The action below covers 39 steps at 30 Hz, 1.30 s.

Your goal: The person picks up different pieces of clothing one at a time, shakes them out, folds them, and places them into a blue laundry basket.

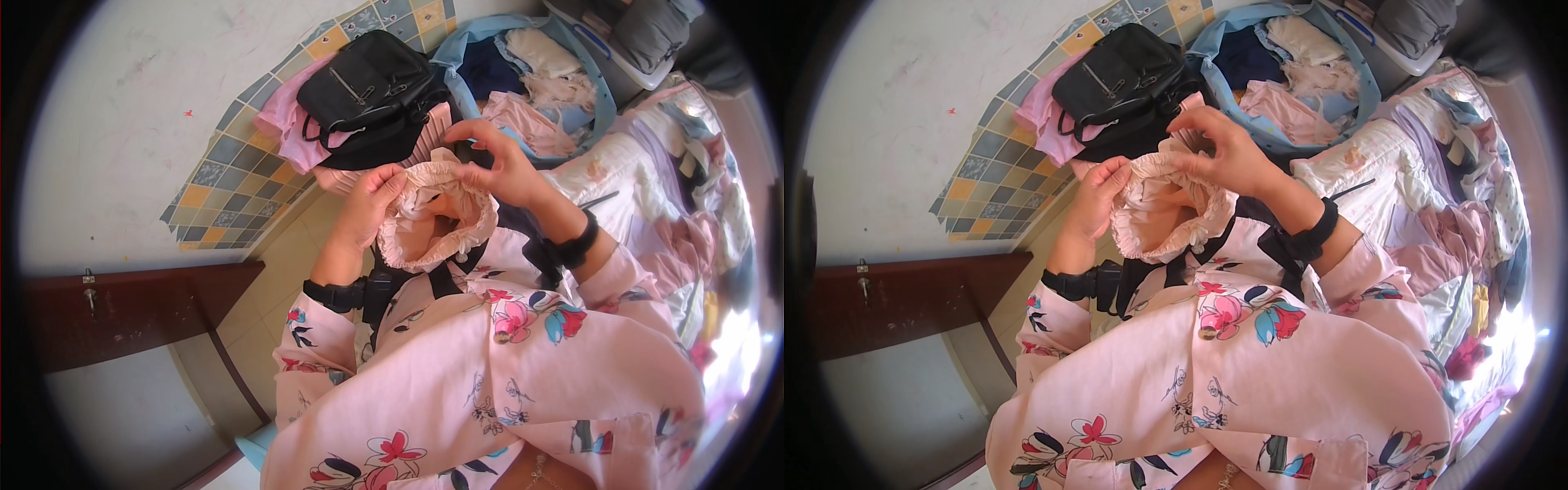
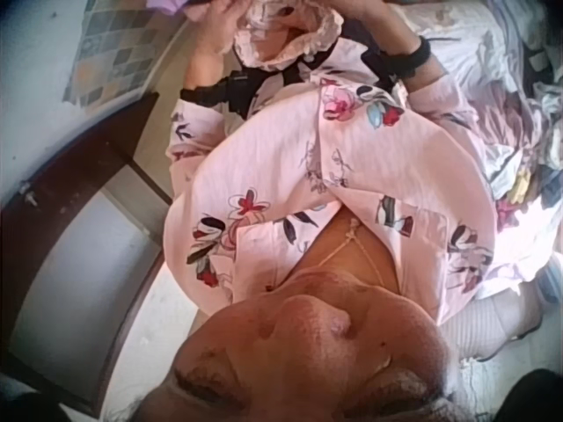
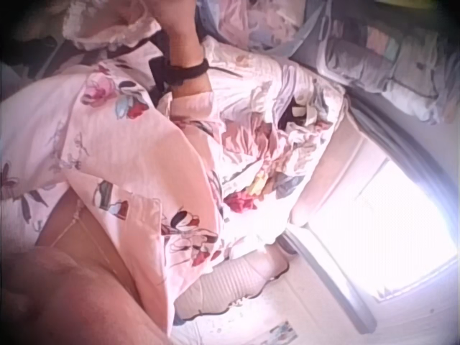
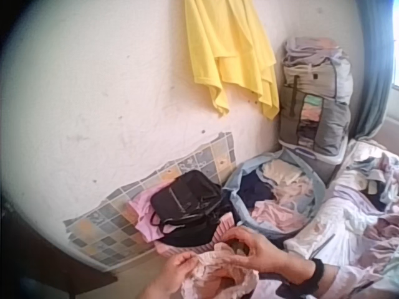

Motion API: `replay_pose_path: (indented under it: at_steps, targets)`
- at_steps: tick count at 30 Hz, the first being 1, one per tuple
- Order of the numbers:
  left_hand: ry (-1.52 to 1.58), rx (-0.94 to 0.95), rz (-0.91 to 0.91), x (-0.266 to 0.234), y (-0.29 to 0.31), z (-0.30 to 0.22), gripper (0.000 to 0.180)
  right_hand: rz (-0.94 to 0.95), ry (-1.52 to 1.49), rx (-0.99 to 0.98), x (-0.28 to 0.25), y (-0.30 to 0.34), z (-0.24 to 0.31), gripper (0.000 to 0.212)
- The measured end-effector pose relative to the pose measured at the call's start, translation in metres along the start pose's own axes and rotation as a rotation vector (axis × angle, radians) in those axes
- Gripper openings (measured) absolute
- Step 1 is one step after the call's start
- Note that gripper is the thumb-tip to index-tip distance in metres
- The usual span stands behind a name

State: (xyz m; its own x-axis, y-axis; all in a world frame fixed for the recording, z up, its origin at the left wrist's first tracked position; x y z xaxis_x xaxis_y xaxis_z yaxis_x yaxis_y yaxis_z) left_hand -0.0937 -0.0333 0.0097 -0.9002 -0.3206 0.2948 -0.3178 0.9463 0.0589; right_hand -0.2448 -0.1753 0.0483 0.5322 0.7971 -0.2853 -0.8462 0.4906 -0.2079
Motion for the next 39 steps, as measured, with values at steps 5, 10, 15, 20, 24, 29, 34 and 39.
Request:
replay_pose_path:
  at_steps: [5,10,15,20,24,29,34,39]
  targets:
    - [0.039,-0.019,0.005,0.003,-0.001,0.001,0.014,0.003,0.354,-0.178,0.013,0.002,-0.007,0.027]
    - [-0.047,0.010,0.000,-0.004,0.003,-0.002,0.019,0.116,0.201,0.096,0.010,0.002,-0.015,0.014]
    - [-0.020,-0.158,0.154,-0.002,0.013,-0.002,0.036,0.088,-0.011,0.266,0.010,-0.001,-0.039,0.019]
    - [-0.301,-0.019,0.180,0.002,0.021,0.004,0.045,-0.007,-0.506,0.498,0.008,-0.002,-0.070,0.022]
    - [-0.391,-0.020,0.125,-0.007,0.023,0.012,0.046,0.034,-0.758,0.595,0.005,0.002,-0.067,0.022]
    - [-0.108,-0.099,0.073,-0.014,0.026,0.010,0.041,-0.045,-0.857,0.680,0.000,0.007,-0.079,0.022]
    - [0.136,-0.065,-0.006,-0.011,0.027,0.010,0.037,-0.008,-0.927,0.653,0.003,0.009,-0.078,0.022]
    - [-0.217,0.114,-0.071,0.001,0.026,0.005,0.028,0.014,-0.858,0.622,0.004,0.010,-0.075,0.021]
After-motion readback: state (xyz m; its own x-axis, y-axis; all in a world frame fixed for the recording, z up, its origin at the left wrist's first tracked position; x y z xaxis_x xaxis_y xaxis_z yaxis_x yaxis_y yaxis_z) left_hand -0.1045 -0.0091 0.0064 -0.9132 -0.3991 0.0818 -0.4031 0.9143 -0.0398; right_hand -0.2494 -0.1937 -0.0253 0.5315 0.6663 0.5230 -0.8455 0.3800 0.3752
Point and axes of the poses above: each hand's wrist, its own y-axis away from the middle knuckle, its own x-axis out of the palm, z = x × y, the point moved 3 cm from there along -y, towards the middle knuckle, and after that the axes turned 10 degrees about x, right-handed, at the moved point
